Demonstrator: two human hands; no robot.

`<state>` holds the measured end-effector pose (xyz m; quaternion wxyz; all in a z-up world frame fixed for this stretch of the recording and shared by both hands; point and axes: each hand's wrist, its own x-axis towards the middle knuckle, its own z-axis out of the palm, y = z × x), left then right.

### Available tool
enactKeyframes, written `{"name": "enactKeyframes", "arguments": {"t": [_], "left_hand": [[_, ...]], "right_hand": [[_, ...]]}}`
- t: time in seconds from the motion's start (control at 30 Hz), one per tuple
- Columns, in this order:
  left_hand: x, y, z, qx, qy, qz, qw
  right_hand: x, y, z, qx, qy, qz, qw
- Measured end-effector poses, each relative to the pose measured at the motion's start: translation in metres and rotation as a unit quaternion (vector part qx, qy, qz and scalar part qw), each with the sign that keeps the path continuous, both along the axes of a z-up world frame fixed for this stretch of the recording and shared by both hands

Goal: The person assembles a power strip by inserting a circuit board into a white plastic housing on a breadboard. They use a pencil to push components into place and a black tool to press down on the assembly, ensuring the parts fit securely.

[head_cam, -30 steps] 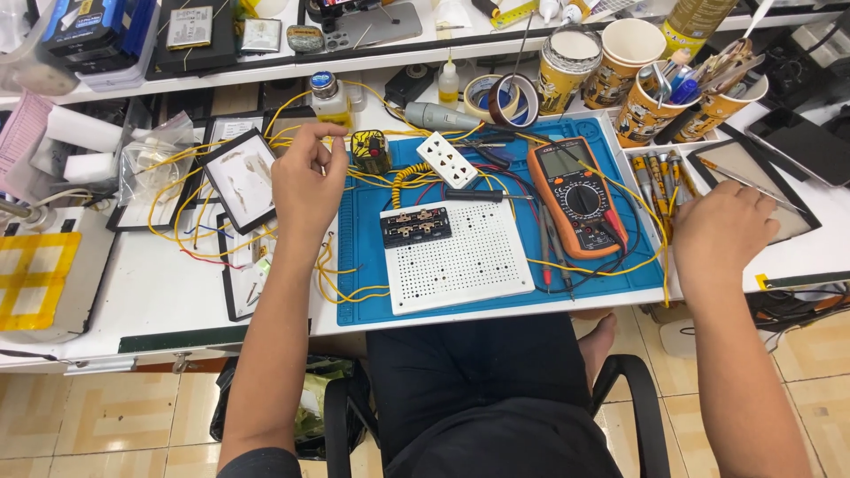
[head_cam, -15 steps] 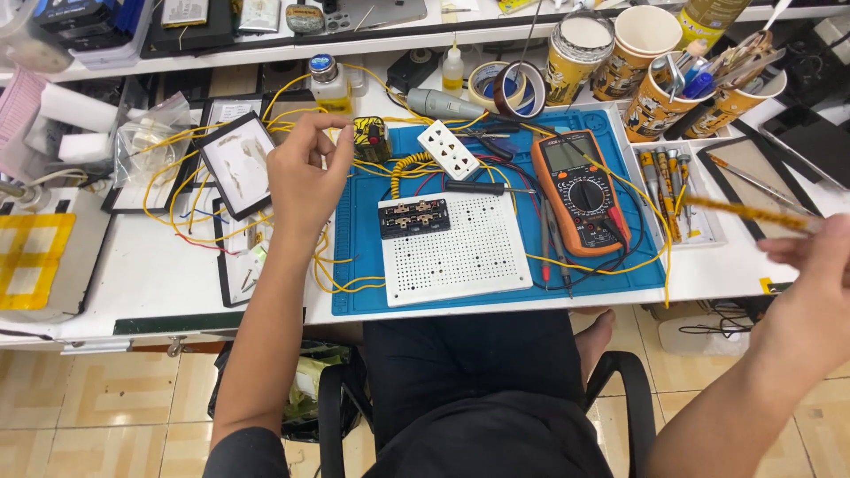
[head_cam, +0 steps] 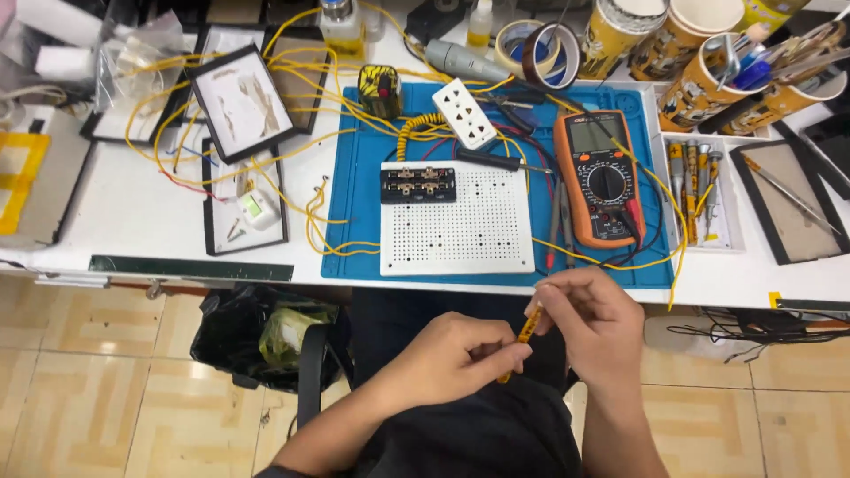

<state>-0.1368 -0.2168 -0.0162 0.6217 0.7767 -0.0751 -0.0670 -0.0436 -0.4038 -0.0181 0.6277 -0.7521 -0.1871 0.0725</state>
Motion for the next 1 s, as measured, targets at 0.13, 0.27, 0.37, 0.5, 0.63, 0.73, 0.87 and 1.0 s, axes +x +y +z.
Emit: {"name": "enactKeyframes", "arguments": {"t": [0.13,0.27,0.37,0.5,0.63,0.73,0.87,1.0], "left_hand": [[-0.005,0.002,0.004,0.000,-0.042,0.101,0.994],[-0.003,0.009,0.011,0.035,-0.033,0.139,0.989],[0.002,0.016,0.015,0.098,-0.009,0.089,0.991],[0.023,0.056,0.044,0.159,-0.027,0.002,0.987],[0.080,0.139,0.058,0.369,-0.207,0.071,0.903],[0.127,0.188,0.042,0.466,-0.324,0.072,0.820],[0.148,0.205,0.018,0.459,-0.355,0.056,0.813],[0.139,0.203,0.019,0.342,-0.312,0.090,0.882]], "right_hand": [[-0.001,0.008,-0.029,-0.078,-0.256,-0.036,0.963],[0.008,0.017,-0.052,-0.172,-0.479,0.051,0.859],[0.011,0.030,-0.056,-0.148,-0.524,-0.008,0.839],[0.024,0.048,-0.044,-0.068,-0.491,0.027,0.868],[0.031,0.073,-0.016,-0.041,-0.341,0.092,0.935],[0.035,0.090,-0.007,-0.022,-0.294,0.097,0.951],[0.046,0.106,-0.011,-0.040,-0.275,0.085,0.957],[0.049,0.114,-0.009,-0.044,-0.183,0.045,0.981]]}}
